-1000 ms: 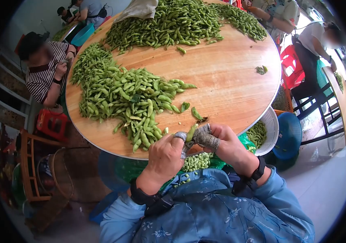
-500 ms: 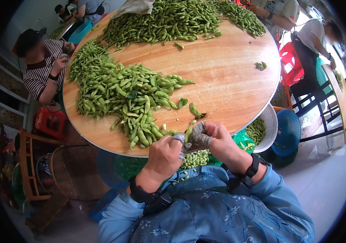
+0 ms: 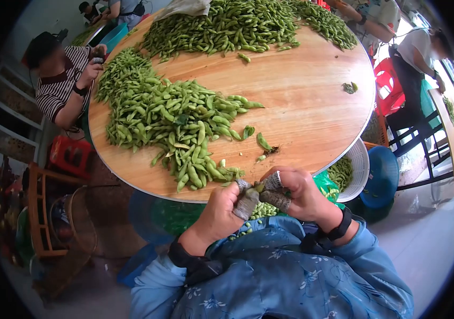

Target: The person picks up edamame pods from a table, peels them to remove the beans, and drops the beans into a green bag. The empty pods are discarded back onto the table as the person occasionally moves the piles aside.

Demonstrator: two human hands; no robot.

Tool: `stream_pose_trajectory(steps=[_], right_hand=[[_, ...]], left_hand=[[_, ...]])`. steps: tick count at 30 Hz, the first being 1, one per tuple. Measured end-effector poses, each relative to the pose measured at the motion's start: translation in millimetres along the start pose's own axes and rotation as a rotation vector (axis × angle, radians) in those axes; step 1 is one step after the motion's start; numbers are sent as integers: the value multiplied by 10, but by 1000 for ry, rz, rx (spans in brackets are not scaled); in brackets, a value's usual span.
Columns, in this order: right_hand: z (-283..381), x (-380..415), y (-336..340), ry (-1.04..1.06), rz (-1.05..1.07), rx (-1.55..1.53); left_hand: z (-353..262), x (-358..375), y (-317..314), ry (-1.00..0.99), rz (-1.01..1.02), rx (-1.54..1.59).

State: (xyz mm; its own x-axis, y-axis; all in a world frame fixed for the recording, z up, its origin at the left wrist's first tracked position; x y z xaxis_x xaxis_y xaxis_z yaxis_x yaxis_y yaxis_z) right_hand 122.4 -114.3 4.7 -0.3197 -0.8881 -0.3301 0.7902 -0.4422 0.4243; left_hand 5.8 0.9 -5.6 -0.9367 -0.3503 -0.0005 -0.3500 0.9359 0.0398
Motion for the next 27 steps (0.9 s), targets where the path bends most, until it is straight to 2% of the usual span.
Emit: stream_pose_trajectory(steps=[1,2,3,4,6,9,10,12,14,16,18,20,22,23,26,27], right_hand=[[24,23,31,0,0,-2],[44,51,48,-89,65,-96],[44,82,48,-178,131,-189],[30,109,44,-178,131,-191],[27,162,36,-61,147,41],[24,271,71,-78,204,206],[28,310,106,-77,203,205],[26,374,253,-84,130,184],[10,434,423,-56,115,276],[-15,484,543,-272,116,334],[-10,501,487,-256,83,325],[-49,492,314,-537,-64,-259],[-28,381,204,-347,20,-165],[-19,321,153,-316,16,-199],[-73,244,76,-243,62,-170],[-16,225,70,-265,46,-239]], left_hand=[[4,3,-21,-41,86,-63],[0,17,-47,-82,172,-127],[-9,31,-67,-50,181,-139],[0,42,-93,-49,181,-139],[26,47,-150,-32,193,-156],[102,51,-221,11,236,-262],[139,64,-257,4,237,-338],[184,92,-309,-11,260,-276],[170,83,-335,-5,353,-341],[266,66,-299,-22,355,-387],[320,60,-286,49,349,-364],[272,42,-288,84,322,-328],[151,42,-309,230,302,-193],[126,39,-336,62,173,-92],[250,80,-231,44,218,-112],[248,97,-252,6,196,40]])
Point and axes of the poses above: each hand's wrist, its own x-axis away from the middle knuckle, its own y-axis out of the back of the hand, z = x × y, the point moved 3 cm from there along -x, towards the middle knuckle, and after that the axes turned 9 degrees about x, right-handed, at the moved point
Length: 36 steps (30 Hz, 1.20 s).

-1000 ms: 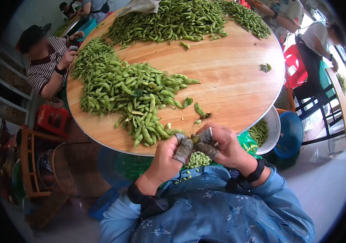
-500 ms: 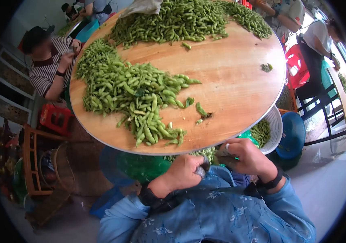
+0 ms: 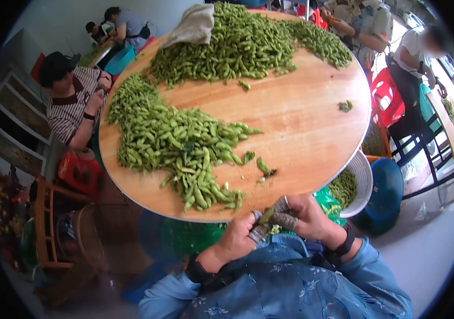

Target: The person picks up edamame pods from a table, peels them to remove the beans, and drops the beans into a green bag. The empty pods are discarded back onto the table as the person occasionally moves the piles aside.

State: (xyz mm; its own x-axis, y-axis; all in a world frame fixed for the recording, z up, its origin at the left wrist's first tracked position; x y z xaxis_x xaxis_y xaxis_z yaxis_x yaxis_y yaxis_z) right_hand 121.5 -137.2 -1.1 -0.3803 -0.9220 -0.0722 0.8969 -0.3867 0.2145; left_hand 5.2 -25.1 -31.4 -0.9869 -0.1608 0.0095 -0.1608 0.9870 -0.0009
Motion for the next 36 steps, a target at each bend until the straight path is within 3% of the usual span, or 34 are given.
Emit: stream_pose_trajectory(steps=[1,4,6,9,10,11,12,13,15,17,18,19,20,23,28,32,34,36], right_hand=[[-13,9,-15,-25,8,-8],[-47,40,-14,66,-29,121],[-11,122,104,62,2,220],[97,262,401,72,37,402],[108,349,571,-18,77,552],[19,468,758,-148,53,679],[-24,568,902,-307,-155,631],[-56,638,1053,-382,-224,705],[-56,718,1206,-365,-266,839],[-6,641,1095,-352,-283,754],[-75,586,1012,-282,-353,564],[-89,535,931,-209,-421,375],[-17,432,817,-180,-363,460],[74,74,478,75,-159,661],[27,-398,124,211,-16,1032],[-38,-442,51,254,-66,1104],[5,-375,29,252,170,967],[31,-374,58,177,144,891]], left_hand=[[4,26,-8,99,-29,148],[-72,27,36,220,36,213],[-131,11,6,127,158,-154],[-121,17,-9,147,198,-196],[-120,22,11,28,228,-295],[-154,27,47,33,228,-291],[-259,7,128,-61,111,-366],[-346,-24,225,-154,-7,-440],[-403,-133,521,-63,-300,-553],[-583,-306,672,123,-352,-989],[-559,-390,725,122,-347,-990],[-472,-476,759,145,-259,-1139],[-412,-538,776,166,-169,-1286],[-400,-603,817,136,-108,-1193],[-396,-578,845,94,-133,-1158],[-419,-481,910,48,-299,-912],[-323,-436,982,52,-325,-750],[-263,-416,1042,54,-349,-590]])
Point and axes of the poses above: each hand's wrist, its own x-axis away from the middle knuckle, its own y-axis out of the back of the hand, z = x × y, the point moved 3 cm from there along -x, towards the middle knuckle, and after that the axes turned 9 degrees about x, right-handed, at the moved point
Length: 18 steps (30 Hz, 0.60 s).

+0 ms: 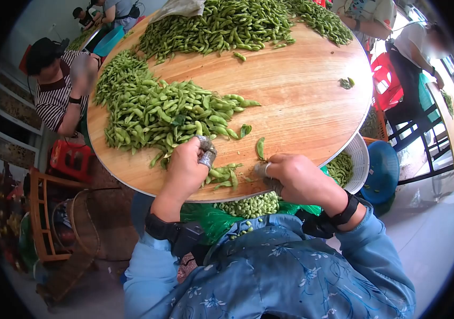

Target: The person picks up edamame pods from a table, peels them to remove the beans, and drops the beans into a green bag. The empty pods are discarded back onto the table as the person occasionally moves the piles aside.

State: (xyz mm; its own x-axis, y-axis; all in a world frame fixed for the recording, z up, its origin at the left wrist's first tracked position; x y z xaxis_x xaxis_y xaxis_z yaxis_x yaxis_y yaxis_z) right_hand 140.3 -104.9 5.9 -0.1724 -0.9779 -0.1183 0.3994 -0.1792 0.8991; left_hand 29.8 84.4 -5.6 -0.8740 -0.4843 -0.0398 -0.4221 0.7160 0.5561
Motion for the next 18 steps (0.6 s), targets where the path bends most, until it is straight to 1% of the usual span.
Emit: stream_pose_trajectory(steps=[1,2,3,4,5,7,8,9,10,11,13,14,16,17,18], right_hand=[[-19,3,10,-73,-1,-81],[-24,7,8,-73,-1,-79],[-51,7,19,-127,-82,-231],[-72,13,28,-181,-161,-387],[-51,5,30,-181,-164,-386],[12,-35,-20,-273,-103,-853],[48,-73,-75,-261,-99,-990],[57,-99,-118,-266,-98,-990],[83,-129,-163,-212,-68,-1018],[109,-149,-187,-153,-35,-1044],[74,-114,-171,-159,-46,-1042],[4,-90,-141,-195,-51,-954],[-60,-60,-12,-233,-32,-744],[-63,-48,0,-233,-32,-744],[-45,-33,-2,-191,-37,-701]], left_hand=[[30,-1,6,45,2,180],[45,-8,9,88,3,359],[17,-7,17,83,1,358],[-34,23,6,90,18,493],[-100,61,-14,97,38,627],[-251,147,-83,96,52,678],[-308,188,-132,87,74,776],[-340,232,-193,81,93,873],[-353,281,-257,32,93,876],[-349,334,-303,29,131,891],[-346,441,-326,29,101,832],[-322,509,-332,30,97,832],[-294,625,-356,-30,109,645],[-297,628,-357,-29,109,646],[-291,641,-347,4,75,468]])
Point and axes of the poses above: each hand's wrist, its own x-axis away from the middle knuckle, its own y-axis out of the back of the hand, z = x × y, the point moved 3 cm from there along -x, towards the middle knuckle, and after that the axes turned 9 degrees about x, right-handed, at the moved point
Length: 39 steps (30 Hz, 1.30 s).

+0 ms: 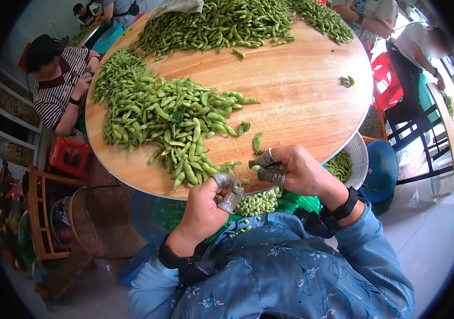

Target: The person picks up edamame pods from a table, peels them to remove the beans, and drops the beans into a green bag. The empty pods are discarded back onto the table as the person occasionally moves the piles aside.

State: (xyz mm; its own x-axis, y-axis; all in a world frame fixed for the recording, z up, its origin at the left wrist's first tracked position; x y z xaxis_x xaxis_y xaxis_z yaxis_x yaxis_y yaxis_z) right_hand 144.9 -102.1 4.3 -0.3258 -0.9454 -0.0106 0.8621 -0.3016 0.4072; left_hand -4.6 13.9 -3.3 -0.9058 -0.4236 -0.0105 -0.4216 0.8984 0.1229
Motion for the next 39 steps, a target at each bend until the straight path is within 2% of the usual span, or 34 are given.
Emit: stream_pose_trajectory(steps=[2,4,5,6,8,11,13,15,17,18,19,21,23,25,27,29,32,33,35,36,37,39], right_hand=[[52,31,-33,44,11,41],[179,51,-101,175,62,326],[162,58,-161,205,104,335],[134,55,-172,181,186,391],[74,24,-144,158,267,445],[17,-64,-44,175,213,297],[-47,-120,33,25,146,459],[-100,-137,64,59,112,408],[-138,-170,118,2,111,563],[-164,-186,153,0,112,562],[-197,-193,233,10,23,545],[-260,-178,429,30,-155,513],[-338,-119,621,-128,-260,707],[-346,-58,604,-201,-272,683],[-308,-18,368,8,-249,184],[-63,-31,88,113,-163,261],[35,-196,-185,145,-95,654],[-42,-258,-225,148,-95,651],[-136,-367,-279,279,-157,777],[-111,-381,-250,303,-200,824],[-78,-371,-222,307,-201,826],[-70,-320,-137,111,-120,371]], left_hand=[[-61,6,12,5,-54,-229],[-38,-19,-25,36,0,-167],[-2,-21,-65,73,59,-105],[45,-43,-105,-49,84,-87],[75,-10,-106,-39,70,-107],[139,47,-119,-49,75,-155],[125,64,-140,-69,94,-184],[27,52,-153,-138,4,-424],[24,-20,-174,-185,-3,-518],[53,-57,-196,-220,36,-675],[71,-69,-226,-255,75,-831],[67,-29,-254,-216,117,-782],[96,72,-291,-296,369,-573],[61,116,-260,-297,431,-498],[68,147,-192,-268,467,-452],[47,141,-122,-286,449,-398],[-103,68,53,-366,145,-406],[-111,55,80,-365,144,-409],[-116,28,192,-292,-77,-390],[-124,14,216,-295,-81,-391],[-135,0,238,-306,-97,-445],[-156,-41,263,-325,-125,-548]])
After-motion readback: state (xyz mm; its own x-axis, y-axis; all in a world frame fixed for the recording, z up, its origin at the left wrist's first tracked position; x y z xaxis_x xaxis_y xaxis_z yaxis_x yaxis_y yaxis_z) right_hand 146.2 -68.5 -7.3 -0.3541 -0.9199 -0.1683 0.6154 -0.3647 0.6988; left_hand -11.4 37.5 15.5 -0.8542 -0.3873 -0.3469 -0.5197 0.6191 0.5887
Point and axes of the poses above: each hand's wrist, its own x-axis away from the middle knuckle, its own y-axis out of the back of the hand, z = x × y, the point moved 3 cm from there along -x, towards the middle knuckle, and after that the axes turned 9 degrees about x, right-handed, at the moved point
